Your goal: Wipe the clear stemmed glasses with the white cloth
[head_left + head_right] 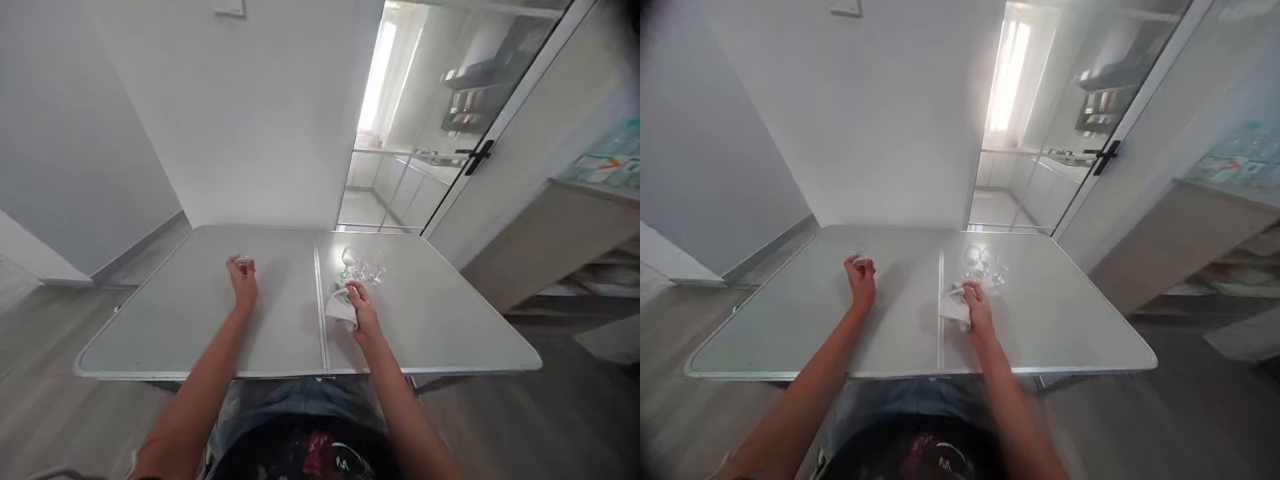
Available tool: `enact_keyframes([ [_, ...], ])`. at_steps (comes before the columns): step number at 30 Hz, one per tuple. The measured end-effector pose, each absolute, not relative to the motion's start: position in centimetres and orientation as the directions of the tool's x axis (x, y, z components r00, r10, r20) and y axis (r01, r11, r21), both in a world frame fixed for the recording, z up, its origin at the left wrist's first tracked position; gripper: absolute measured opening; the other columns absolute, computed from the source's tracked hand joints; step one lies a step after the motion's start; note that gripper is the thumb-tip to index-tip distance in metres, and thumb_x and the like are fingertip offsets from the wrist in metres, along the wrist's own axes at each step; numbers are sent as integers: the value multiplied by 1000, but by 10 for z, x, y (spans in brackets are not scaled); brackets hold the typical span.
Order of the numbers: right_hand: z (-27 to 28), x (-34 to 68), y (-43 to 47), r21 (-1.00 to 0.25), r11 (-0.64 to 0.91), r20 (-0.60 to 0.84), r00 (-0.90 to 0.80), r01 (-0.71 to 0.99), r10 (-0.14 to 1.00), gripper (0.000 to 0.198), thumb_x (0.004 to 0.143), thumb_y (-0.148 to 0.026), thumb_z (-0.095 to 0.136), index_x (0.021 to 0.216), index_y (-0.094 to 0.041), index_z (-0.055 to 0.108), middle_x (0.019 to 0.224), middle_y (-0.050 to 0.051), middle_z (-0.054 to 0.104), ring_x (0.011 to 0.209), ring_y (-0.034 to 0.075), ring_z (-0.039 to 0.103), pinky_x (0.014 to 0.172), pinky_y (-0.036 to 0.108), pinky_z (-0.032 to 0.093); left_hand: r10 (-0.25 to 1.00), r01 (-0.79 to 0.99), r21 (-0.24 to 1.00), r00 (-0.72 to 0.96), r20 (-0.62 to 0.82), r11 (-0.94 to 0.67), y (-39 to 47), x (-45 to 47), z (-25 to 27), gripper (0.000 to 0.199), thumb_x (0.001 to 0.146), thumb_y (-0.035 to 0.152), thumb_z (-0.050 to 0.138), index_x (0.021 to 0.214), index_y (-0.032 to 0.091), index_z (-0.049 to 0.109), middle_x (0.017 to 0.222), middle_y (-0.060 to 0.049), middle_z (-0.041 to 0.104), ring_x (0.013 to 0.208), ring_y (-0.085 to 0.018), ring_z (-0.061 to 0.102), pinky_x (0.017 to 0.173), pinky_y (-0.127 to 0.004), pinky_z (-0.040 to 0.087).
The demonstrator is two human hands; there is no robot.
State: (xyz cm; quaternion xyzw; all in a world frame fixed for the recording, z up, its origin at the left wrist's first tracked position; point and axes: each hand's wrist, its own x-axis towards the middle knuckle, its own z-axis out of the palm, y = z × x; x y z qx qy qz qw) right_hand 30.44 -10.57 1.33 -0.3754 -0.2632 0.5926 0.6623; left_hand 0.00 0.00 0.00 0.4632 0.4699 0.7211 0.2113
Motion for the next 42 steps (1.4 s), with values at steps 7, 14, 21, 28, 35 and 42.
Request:
enact_keyframes([
  [7, 23, 277, -86, -840, -14, -23, 10, -543, 1000, 39, 65, -24, 84, 98, -25, 64, 86, -4, 65, 72, 13, 57, 59, 22, 42, 934, -16, 934, 22, 357, -357, -35, 75, -7, 53, 90, 59, 62, 124, 23, 43, 92, 0, 55, 69, -12, 50, 65, -25, 44],
  [14, 23, 270, -79, -971, 226, 214, 137, -77, 967, 21, 77, -39, 75, 84, -21, 65, 102, 4, 61, 89, 19, 57, 73, 30, 45, 911, 23, 925, 188, 368, -379, -44, 78, -21, 46, 95, 52, 58, 128, 23, 42, 97, -2, 55, 77, -14, 53, 73, -27, 44],
  [21, 55, 281, -90, -725, 484, 586, 69, 490, 807, 11, 87, -28, 60, 78, -22, 58, 81, 1, 56, 80, 18, 51, 78, 33, 40, 896, 84, 894, 111, 430, -440, -47, 76, -19, 43, 98, 49, 53, 130, 22, 40, 98, -3, 54, 78, -14, 52, 74, -29, 44],
  [28, 71, 289, -83, -946, 169, 229, 199, 278, 953, 26, 91, -51, 58, 94, -26, 54, 67, -5, 48, 61, 15, 44, 61, 29, 37, 893, 170, 877, 117, 435, -450, -48, 75, -18, 42, 99, 50, 52, 128, 23, 39, 98, -3, 55, 78, -15, 52, 73, -29, 43],
  [35, 63, 303, -88, -937, -134, -111, -89, -324, 990, 55, 68, -32, 82, 118, -26, 59, 91, 1, 68, 81, 19, 62, 72, 30, 47, 907, 161, 893, 85, 412, -420, -52, 74, -11, 46, 95, 52, 57, 128, 23, 42, 97, -3, 57, 77, -15, 53, 73, -29, 44],
  [42, 51, 294, -88, -898, -190, -81, -277, -397, 957, 58, 70, -31, 75, 125, -29, 58, 77, -3, 65, 63, 16, 56, 59, 27, 42, 946, -103, 976, 245, 213, -193, -49, 77, -9, 52, 80, 57, 74, 109, 21, 52, 74, 5, 50, 55, -8, 41, 51, -22, 33],
])
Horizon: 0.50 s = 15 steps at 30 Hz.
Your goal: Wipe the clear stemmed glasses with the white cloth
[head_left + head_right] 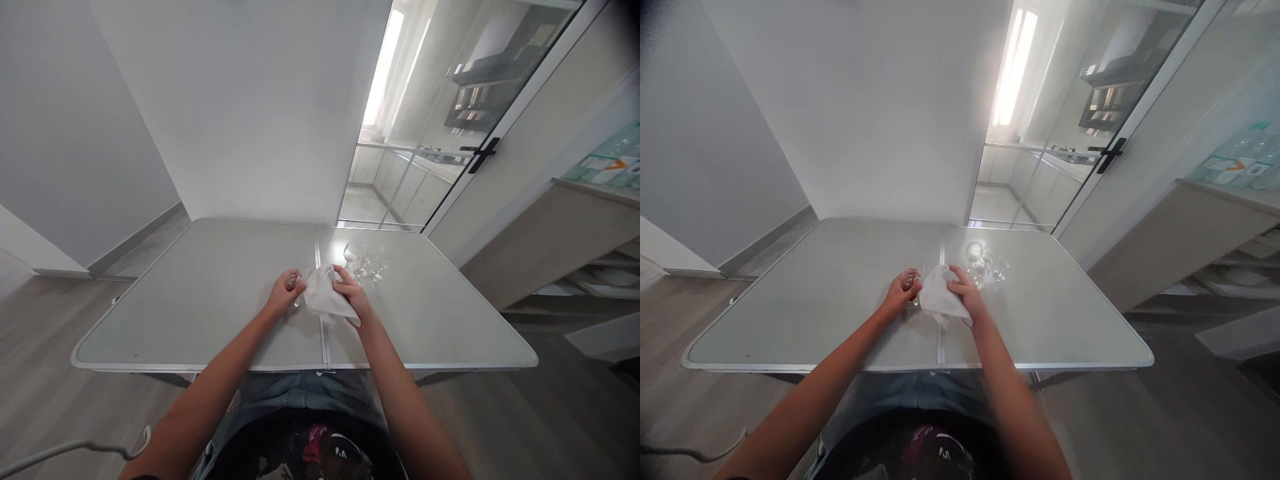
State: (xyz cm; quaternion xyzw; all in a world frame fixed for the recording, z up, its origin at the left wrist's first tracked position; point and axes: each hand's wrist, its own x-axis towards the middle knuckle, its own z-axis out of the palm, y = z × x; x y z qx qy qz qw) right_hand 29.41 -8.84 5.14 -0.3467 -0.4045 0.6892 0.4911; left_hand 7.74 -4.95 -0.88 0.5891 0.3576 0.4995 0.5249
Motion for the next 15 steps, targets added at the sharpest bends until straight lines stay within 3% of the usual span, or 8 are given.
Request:
enact_keyframes([
  [3, 43, 287, -84, -883, -232, -79, -358, -408, 930, 51, 69, -32, 74, 118, -25, 61, 75, -2, 65, 62, 16, 57, 58, 26, 43, 920, -171, 977, 350, 178, -124, -51, 78, -6, 55, 73, 60, 79, 98, 18, 53, 85, 1, 58, 52, -4, 40, 46, -20, 33],
  [7, 37, 284, -84, -889, -218, -66, -357, -402, 932, 52, 72, -33, 72, 121, -25, 57, 82, -2, 67, 69, 18, 63, 64, 29, 49, 929, -175, 981, 344, 138, -80, -54, 79, 0, 53, 70, 54, 83, 91, 19, 50, 104, -4, 65, 49, -2, 41, 45, -20, 37],
  [12, 33, 283, -87, -915, -244, -109, -386, -322, 916, 57, 75, -44, 73, 125, -26, 53, 84, -1, 67, 70, 20, 64, 65, 31, 52, 930, -169, 984, 346, 120, -63, -55, 81, 3, 51, 67, 50, 86, 84, 19, 49, 77, 4, 55, 50, -5, 42, 43, -19, 34],
  [15, 26, 280, -94, -968, -76, -3, -292, -239, 956, 69, 78, -52, 72, 137, -29, 45, 106, 5, 66, 81, 20, 66, 71, 33, 55, 952, -191, 977, 271, 140, -89, -55, 81, 4, 49, 68, 46, 86, 82, 20, 48, 67, 7, 44, 51, -5, 39, 45, -19, 30],
])
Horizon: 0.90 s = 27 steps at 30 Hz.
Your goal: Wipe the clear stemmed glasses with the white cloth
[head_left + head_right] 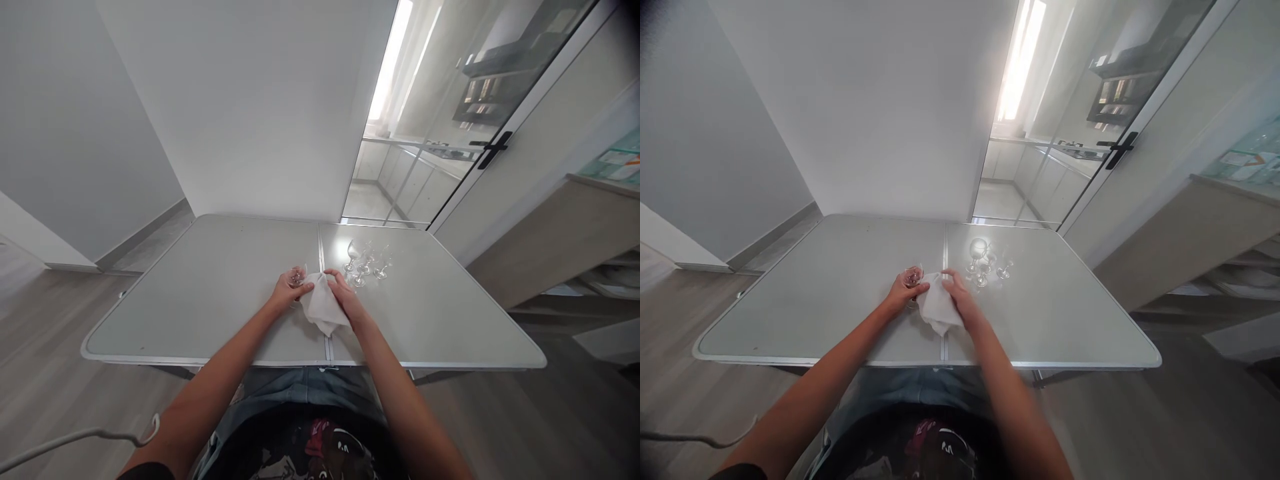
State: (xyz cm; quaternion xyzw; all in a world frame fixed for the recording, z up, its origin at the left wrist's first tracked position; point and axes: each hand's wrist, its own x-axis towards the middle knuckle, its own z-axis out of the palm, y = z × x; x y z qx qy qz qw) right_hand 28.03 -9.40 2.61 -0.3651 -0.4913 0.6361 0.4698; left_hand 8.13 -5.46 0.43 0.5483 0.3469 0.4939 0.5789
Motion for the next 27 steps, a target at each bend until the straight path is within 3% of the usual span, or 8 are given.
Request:
enact_keyframes([
  [4, 16, 276, -108, -895, 398, 331, -298, 202, 895, 108, 59, -34, 89, 152, -35, 34, 156, 11, 35, 127, 29, 54, 103, 45, 50, 974, -260, 957, 151, 169, -126, -55, 80, 7, 44, 71, 43, 85, 82, 19, 50, 69, 6, 46, 59, -8, 45, 55, -20, 36],
  [8, 8, 276, -111, -743, 522, 371, -391, 419, 842, 81, 78, -14, 64, 153, -36, 42, 161, 7, 32, 138, 29, 46, 117, 49, 38, 974, -289, 954, 183, 131, -74, -57, 79, 10, 44, 71, 45, 84, 83, 19, 50, 68, 6, 45, 57, -8, 44, 52, -20, 35],
  [11, 6, 282, -106, -820, 506, 387, -393, 266, 834, 69, 87, -14, 52, 153, -33, 42, 153, 7, 47, 141, 25, 46, 121, 47, 33, 977, -292, 955, 176, 116, -61, -56, 77, 12, 44, 72, 46, 82, 82, 20, 48, 64, 7, 39, 49, -6, 35, 45, -20, 28],
  [14, 6, 290, -105, -919, 380, 290, -473, 104, 832, 58, 88, -28, 63, 145, -29, 54, 143, 6, 58, 135, 25, 50, 119, 45, 35, 981, -293, 955, 161, 107, -57, -55, 75, 11, 45, 72, 47, 82, 83, 21, 47, 64, 7, 39, 48, -6, 34, 43, -20, 27],
  [17, 3, 295, -110, -978, 201, 153, -478, 50, 865, 33, 85, -44, 70, 111, -24, 73, 105, 5, 72, 106, 24, 64, 102, 42, 50, 983, -304, 951, 151, 101, -51, -54, 73, 12, 44, 71, 45, 82, 83, 21, 48, 66, 6, 40, 50, -6, 36, 43, -20, 26],
  [19, 0, 298, -112, -996, 90, 83, -344, 6, 935, 33, 84, -55, 68, 94, -23, 74, 86, 3, 71, 92, 24, 66, 89, 41, 56, 984, -308, 949, 141, 109, -61, -54, 72, 13, 42, 71, 43, 82, 82, 21, 48, 67, 6, 40, 51, -7, 36, 43, -20, 25],
  [23, 7, 303, -109, -969, -47, -30, -76, -243, 997, 41, 83, -62, 64, 102, -26, 71, 93, 5, 73, 96, 27, 67, 78, 41, 58, 981, -279, 954, 130, 147, -106, -54, 70, 15, 40, 71, 42, 80, 81, 21, 48, 67, 5, 39, 53, -7, 37, 46, -20, 26],
  [27, 24, 304, -104, -904, -120, -94, -83, -411, 992, 42, 84, -58, 60, 107, -25, 70, 106, 6, 75, 101, 28, 70, 76, 40, 58, 973, -218, 967, 154, 170, -134, -52, 70, 12, 43, 70, 44, 81, 79, 20, 46, 73, 4, 45, 56, -8, 40, 48, -20, 28],
])
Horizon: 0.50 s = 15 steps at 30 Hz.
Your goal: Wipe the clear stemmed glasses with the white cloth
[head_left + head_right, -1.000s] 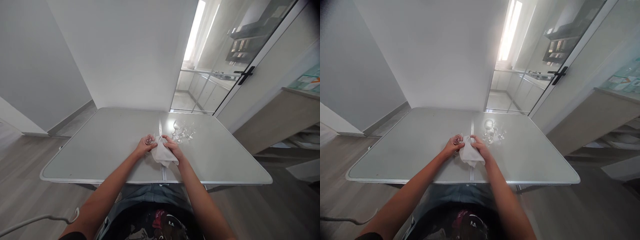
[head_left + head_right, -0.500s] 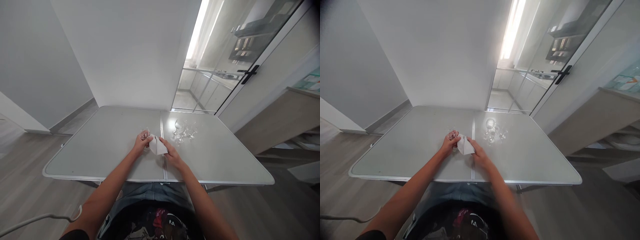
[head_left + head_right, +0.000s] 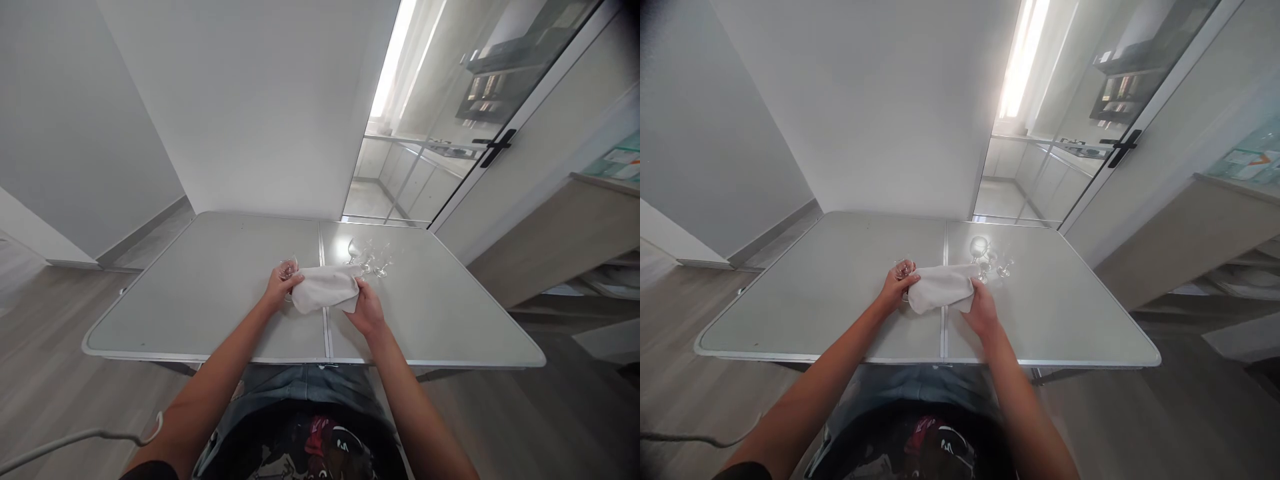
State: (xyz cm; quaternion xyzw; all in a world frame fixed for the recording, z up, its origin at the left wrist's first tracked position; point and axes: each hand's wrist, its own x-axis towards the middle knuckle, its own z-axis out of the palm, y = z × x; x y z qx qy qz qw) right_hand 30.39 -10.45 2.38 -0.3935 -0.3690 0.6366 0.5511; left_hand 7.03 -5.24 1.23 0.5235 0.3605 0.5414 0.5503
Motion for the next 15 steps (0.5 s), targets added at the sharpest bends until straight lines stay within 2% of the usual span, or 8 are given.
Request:
enact_keyframes([
  [3, 29, 299, -106, -835, -222, -160, -162, -504, 974, 45, 86, -57, 59, 113, -23, 69, 114, 7, 75, 103, 28, 70, 76, 39, 58, 964, -100, 979, 179, 196, -180, -50, 71, 8, 44, 69, 45, 82, 83, 20, 49, 78, 3, 51, 58, -8, 43, 51, -20, 30],
  [5, 27, 295, -108, -827, -255, -188, -180, -502, 965, 45, 85, -55, 63, 113, -21, 69, 114, 7, 75, 101, 28, 71, 76, 37, 58, 960, 6, 977, 185, 210, -215, -50, 71, 5, 42, 70, 45, 82, 87, 20, 52, 77, 3, 53, 58, -9, 44, 54, -21, 32],
  [9, 23, 296, -106, -838, -253, -218, -129, -484, 967, 35, 75, -38, 77, 103, -17, 72, 105, 7, 77, 95, 26, 72, 77, 35, 57, 949, 162, 944, 183, 258, -288, -54, 72, 4, 36, 78, 44, 77, 93, 21, 55, 74, 3, 50, 59, -10, 44, 56, -22, 33],
  [11, 25, 299, -103, -833, -200, -228, -10, -516, 974, 33, 75, -37, 76, 101, -17, 72, 102, 8, 77, 92, 27, 72, 75, 36, 58, 940, 187, 930, 194, 281, -317, -56, 72, 5, 44, 76, 44, 80, 104, 23, 53, 85, 2, 51, 60, -9, 44, 57, -23, 36],
  [13, 31, 300, -101, -865, -40, -178, 230, -500, 957, 33, 78, -41, 73, 104, -20, 71, 104, 7, 76, 93, 26, 72, 73, 36, 58, 924, 195, 916, 233, 304, -351, -56, 72, 4, 55, 76, 43, 82, 115, 24, 49, 100, -1, 51, 63, -8, 44, 59, -24, 40],
  [15, 36, 298, -102, -926, 147, -28, 451, -348, 892, 34, 84, -45, 69, 108, -22, 70, 107, 6, 75, 99, 26, 70, 77, 36, 57, 901, 208, 894, 278, 334, -396, -55, 72, 2, 52, 83, 44, 75, 122, 24, 47, 112, -5, 49, 66, -9, 46, 63, -26, 44],
])
